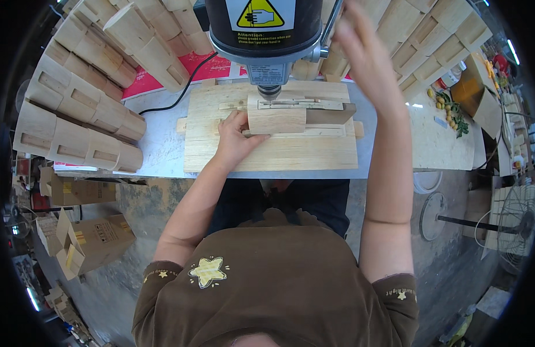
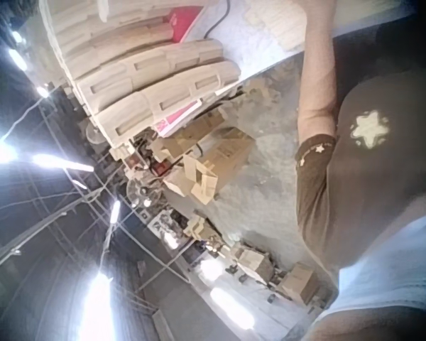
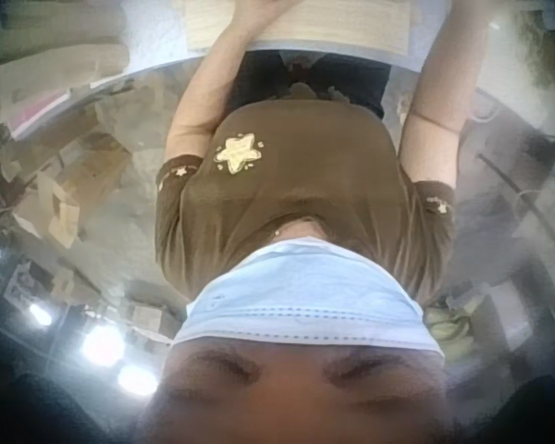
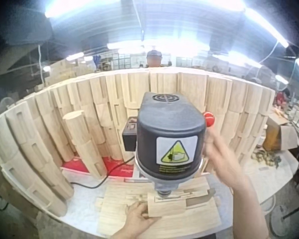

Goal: Use a drill press to drill holes into cylindrical wooden components.

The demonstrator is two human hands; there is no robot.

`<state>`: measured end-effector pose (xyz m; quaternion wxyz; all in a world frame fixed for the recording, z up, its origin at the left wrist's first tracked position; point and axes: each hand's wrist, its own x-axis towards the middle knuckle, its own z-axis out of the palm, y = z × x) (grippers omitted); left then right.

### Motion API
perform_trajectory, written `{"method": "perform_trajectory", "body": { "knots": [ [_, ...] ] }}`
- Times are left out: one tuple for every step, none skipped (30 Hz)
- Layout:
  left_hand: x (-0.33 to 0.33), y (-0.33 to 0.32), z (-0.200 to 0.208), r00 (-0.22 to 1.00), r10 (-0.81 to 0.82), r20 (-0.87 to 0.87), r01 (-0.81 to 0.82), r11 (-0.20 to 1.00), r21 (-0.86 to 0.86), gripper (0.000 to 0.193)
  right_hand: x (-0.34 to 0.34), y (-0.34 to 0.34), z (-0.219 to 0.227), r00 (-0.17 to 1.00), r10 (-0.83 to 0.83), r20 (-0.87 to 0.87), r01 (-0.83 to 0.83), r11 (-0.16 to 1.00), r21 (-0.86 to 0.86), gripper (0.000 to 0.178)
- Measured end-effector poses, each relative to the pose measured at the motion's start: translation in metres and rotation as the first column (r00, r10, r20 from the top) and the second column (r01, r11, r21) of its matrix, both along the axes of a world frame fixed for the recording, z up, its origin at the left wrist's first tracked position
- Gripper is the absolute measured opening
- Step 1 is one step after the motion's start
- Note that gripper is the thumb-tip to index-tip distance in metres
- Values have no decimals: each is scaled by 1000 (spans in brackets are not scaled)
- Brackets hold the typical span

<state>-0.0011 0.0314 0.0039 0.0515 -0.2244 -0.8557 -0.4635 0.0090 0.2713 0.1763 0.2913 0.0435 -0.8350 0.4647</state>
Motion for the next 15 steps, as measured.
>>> {"method": "perform_trajectory", "body": {
  "knots": [
    [-2, 2, -2, 1000, -15, 27, 14, 999, 40, 40, 13, 3, -20, 994, -6, 108, 0, 999, 52, 44],
    [-1, 1, -3, 999, -13, 34, 12, 999, 39, 40, 26, 8, -41, 985, 19, 171, -64, 963, 263, 41],
    [-2, 2, -1, 999, -16, -35, 17, 1000, 17, 40, 36, 12, -56, 972, 23, 232, -131, 878, 461, 39],
    [-2, 0, 1, 994, -18, -104, 18, 1000, -7, 40, 39, 13, -71, 972, 22, 236, -132, 878, 460, 39],
    [-2, -3, 2, 995, -20, -98, 20, 1000, -9, 40, 42, 10, -82, 956, 22, 293, -157, 881, 447, 35],
    [-3, -8, 3, 995, -49, -92, 48, 999, -17, 40, 45, 10, -88, 937, 24, 348, -183, 883, 432, 32],
    [-3, -14, 3, 993, -76, -86, 74, 997, -27, 40, 50, 11, -91, 935, 26, 353, -186, 884, 428, 32],
    [-1, -22, 2, 994, -72, -80, 70, 997, -30, 40, 53, 10, -90, 931, 54, 361, -202, 899, 387, 29],
    [2, -30, 1, 995, -97, 29, 92, 987, 133, 38, 56, 9, -88, 926, 84, 369, -220, 912, 345, 26],
    [7, -39, 0, 982, -134, 131, 91, 952, 293, 36, 60, 8, -87, 923, 94, 373, -230, 913, 338, 26],
    [13, -48, 9, 984, -106, 142, 57, 949, 311, 34, 63, 9, -87, 917, 98, 386, -239, 910, 339, 27],
    [17, -60, 13, 984, -97, 147, 48, 951, 306, 34, 66, 9, -87, 911, 104, 399, -252, 907, 338, 27],
    [19, -75, 16, 987, -110, 119, 79, 966, 245, 34, 69, 9, -88, 908, 115, 402, -262, 906, 332, 27],
    [22, -91, 20, 988, -121, 93, 103, 978, 179, 35, 71, 6, -90, 907, 143, 395, -283, 904, 322, 28],
    [24, -104, 26, 989, -108, 99, 90, 981, 171, 35, 73, 4, -91, 906, 168, 390, -301, 901, 313, 28]
  ]
}}
